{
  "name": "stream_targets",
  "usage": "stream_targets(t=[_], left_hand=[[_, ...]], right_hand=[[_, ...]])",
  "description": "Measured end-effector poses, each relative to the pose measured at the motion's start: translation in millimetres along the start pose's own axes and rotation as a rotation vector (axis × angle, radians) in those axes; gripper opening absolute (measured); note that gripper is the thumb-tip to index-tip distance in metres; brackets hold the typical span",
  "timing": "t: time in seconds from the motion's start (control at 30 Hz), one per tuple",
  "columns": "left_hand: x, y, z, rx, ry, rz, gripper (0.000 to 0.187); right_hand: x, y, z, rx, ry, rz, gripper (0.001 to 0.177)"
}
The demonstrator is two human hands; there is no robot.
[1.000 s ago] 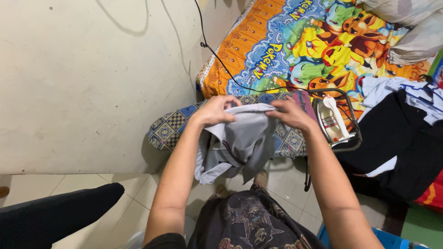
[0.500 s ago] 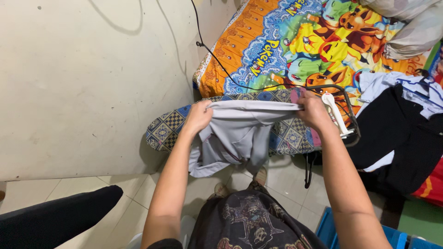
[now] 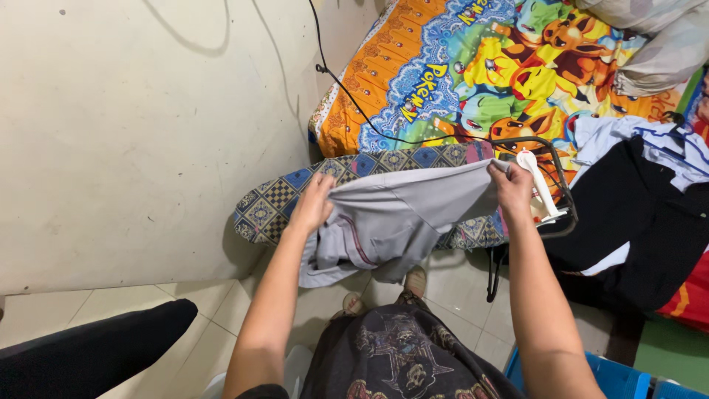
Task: The person irons a light gray shirt on an ironing board, smoothing the front and sleeves with a white iron. They flip the shirt over to iron the back and then fold it neatly on the board.
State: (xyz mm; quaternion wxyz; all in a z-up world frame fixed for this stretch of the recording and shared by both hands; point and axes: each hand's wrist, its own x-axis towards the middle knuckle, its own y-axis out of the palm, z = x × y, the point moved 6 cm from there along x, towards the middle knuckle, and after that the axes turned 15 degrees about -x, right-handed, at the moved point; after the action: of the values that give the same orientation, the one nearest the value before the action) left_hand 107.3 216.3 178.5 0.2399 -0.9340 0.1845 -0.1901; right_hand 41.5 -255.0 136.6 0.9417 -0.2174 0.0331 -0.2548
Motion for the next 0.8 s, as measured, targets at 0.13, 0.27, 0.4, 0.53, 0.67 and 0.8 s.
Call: stream_targets(t=[0.13, 0.27, 0.4, 0.53, 0.67, 0.8], left_hand=[[-15, 11, 30, 0.041, -0.058, -0.031, 0.033], [-13, 9, 52, -0.121, -0.299, -0.121, 0.029], [9, -9, 16, -0.287, -0.238, -0.122, 0.016], [23, -32, -41, -0.007, -0.352, 0.021, 0.044], [24, -35, -46, 0.164, -0.242, 0.099, 0.035], [10, -27, 8, -0.101, -0.368, 0.071, 0.026]], right_hand=[[-1, 0, 10, -0.019, -0.005, -0.030, 0.014], [5, -2, 20, 0.043, 0.025, 0.010, 0.017], [14, -8, 30, 0.089, 0.023, 0.006, 0.018], [20, -22, 47, 0.103, -0.030, -0.013, 0.018], [13, -31, 49, -0.038, -0.064, 0.011, 0.016], [4, -40, 41, -0.174, -0.008, 0.032, 0.018]])
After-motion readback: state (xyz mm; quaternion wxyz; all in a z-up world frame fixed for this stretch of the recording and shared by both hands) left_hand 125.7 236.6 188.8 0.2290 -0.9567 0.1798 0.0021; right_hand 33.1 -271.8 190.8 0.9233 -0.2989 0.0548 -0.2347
